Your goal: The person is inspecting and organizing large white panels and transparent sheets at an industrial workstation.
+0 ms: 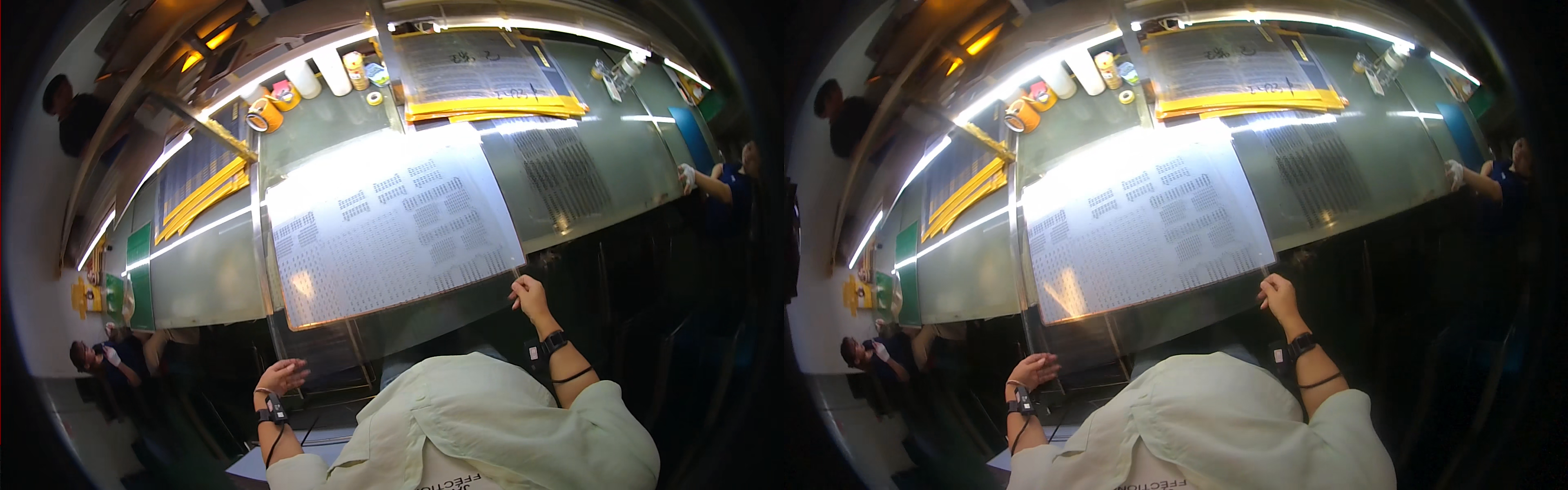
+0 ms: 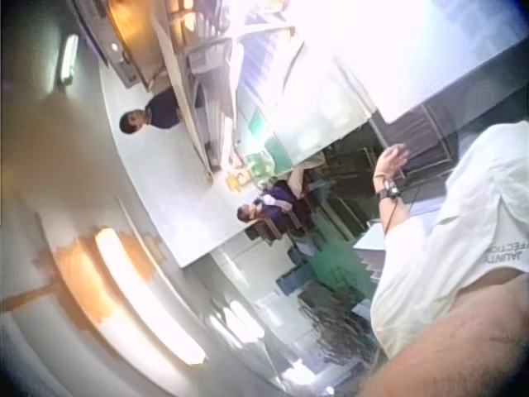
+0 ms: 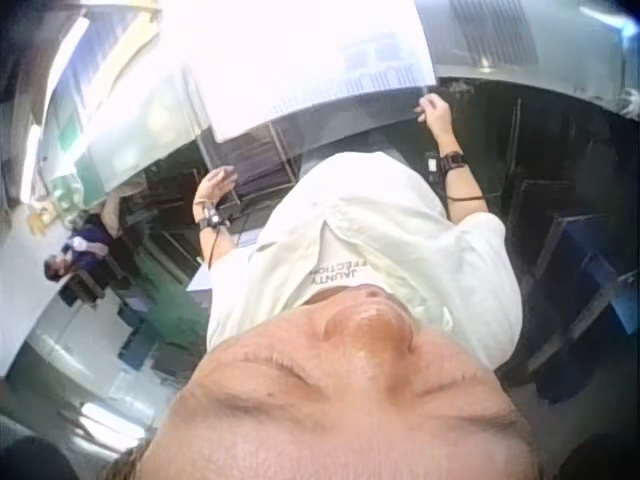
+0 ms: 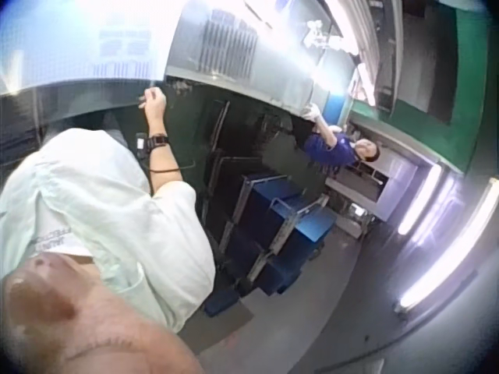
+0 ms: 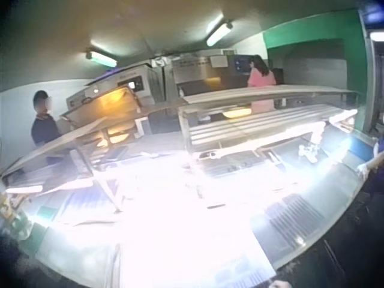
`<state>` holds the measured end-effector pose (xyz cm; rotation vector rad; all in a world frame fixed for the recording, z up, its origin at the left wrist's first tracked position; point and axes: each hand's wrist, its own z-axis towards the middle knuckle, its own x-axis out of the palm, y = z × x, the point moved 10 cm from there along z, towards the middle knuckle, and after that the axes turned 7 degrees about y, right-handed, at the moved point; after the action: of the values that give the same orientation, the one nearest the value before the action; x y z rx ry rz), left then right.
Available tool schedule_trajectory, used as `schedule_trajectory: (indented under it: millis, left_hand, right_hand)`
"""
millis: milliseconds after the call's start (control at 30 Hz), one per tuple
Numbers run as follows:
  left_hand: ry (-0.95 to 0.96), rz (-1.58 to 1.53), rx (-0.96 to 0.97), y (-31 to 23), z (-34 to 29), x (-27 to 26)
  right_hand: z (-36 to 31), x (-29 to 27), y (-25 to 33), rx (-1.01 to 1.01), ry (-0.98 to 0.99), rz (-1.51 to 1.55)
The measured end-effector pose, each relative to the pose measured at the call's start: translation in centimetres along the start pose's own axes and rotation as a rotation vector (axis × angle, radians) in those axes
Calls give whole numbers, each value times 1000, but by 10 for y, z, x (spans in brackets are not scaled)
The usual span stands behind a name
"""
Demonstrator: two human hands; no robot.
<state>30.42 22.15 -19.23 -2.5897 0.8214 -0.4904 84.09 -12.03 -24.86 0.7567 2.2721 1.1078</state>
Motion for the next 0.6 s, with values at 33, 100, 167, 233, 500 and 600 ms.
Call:
schedule_trajectory:
  millis: [33, 100, 167, 233, 500, 600]
  left_hand:
    - [10, 19, -18, -13, 9, -3]
    - [-20, -39, -263, -14, 16, -20]
    - [-23, -131, -8, -69, 42, -38]
    - [-171, -180, 174, -126, 74, -68]
    - [-442, 195, 632, -321, 147, -33]
    - [-462, 237, 726, -354, 138, -11]
  right_hand:
    - [8, -2, -1, -89, 21, 24]
    - [8, 5, 17, -49, 64, -6]
    - [9, 12, 31, -58, 135, -121]
    - [13, 12, 35, -26, 123, -54]
    - [50, -45, 30, -62, -306, 127]
    - [61, -51, 28, -137, -363, -112]
